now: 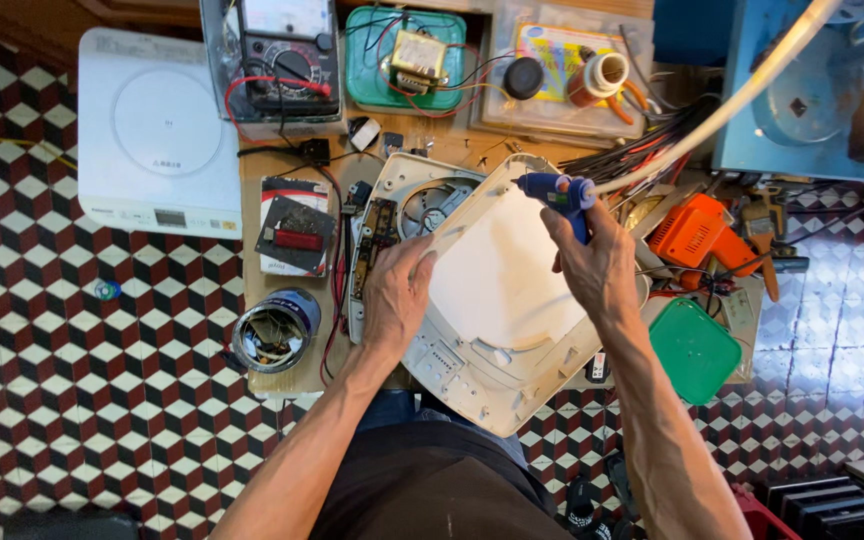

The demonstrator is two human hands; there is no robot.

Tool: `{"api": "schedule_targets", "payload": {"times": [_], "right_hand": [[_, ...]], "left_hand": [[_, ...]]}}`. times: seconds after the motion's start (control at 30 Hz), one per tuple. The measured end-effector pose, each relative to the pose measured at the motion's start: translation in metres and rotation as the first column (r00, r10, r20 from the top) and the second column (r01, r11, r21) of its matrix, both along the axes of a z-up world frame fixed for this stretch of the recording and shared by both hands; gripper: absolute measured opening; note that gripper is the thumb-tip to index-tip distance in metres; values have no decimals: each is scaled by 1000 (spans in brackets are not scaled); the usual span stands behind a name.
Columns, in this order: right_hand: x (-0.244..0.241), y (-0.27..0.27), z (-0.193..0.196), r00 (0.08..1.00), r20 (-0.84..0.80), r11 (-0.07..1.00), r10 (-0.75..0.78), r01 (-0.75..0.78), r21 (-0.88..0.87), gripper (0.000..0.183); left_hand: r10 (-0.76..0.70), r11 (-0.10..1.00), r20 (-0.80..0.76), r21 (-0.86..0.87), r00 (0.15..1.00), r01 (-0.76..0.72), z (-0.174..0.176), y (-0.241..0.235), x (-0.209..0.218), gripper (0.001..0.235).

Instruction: The person uses a hot glue gun to apply glue to the edges of a white plastic appliance casing. They insert a glue stick, apply glue to several points along the rim, and reposition the casing to access different areas.

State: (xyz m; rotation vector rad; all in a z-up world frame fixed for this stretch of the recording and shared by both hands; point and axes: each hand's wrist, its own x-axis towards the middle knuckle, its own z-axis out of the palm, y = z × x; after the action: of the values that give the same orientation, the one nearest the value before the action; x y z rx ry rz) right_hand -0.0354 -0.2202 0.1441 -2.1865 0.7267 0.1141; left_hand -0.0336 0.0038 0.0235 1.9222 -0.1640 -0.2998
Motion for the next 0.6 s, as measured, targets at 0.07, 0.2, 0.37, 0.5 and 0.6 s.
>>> {"api": "schedule_targets", "payload": {"times": [0.07, 0.2, 0.37, 0.5, 0.6], "right_hand": [[-20, 4, 4, 991, 119, 996, -56, 46, 81, 31], [-60, 25, -2, 895, 341, 908, -287, 141, 395, 23], [-106, 30, -13, 731, 427, 770, -532, 208, 603, 20], [-131, 21, -17, 720, 405, 740, -564, 223, 634, 21], [-136, 18, -13, 729, 407, 750, -551, 218, 625, 24]], "left_hand": [[-41, 950, -307, -306, 951, -58, 25, -24, -8, 29], [-300, 843, -402, -537, 865, 42, 73, -64, -25, 56], [-452, 753, -280, -628, 847, 195, 105, -81, -32, 67], [-494, 723, -215, -640, 843, 260, 113, -83, -50, 63], [-508, 667, -258, -721, 822, 187, 114, -90, -56, 57]]}}
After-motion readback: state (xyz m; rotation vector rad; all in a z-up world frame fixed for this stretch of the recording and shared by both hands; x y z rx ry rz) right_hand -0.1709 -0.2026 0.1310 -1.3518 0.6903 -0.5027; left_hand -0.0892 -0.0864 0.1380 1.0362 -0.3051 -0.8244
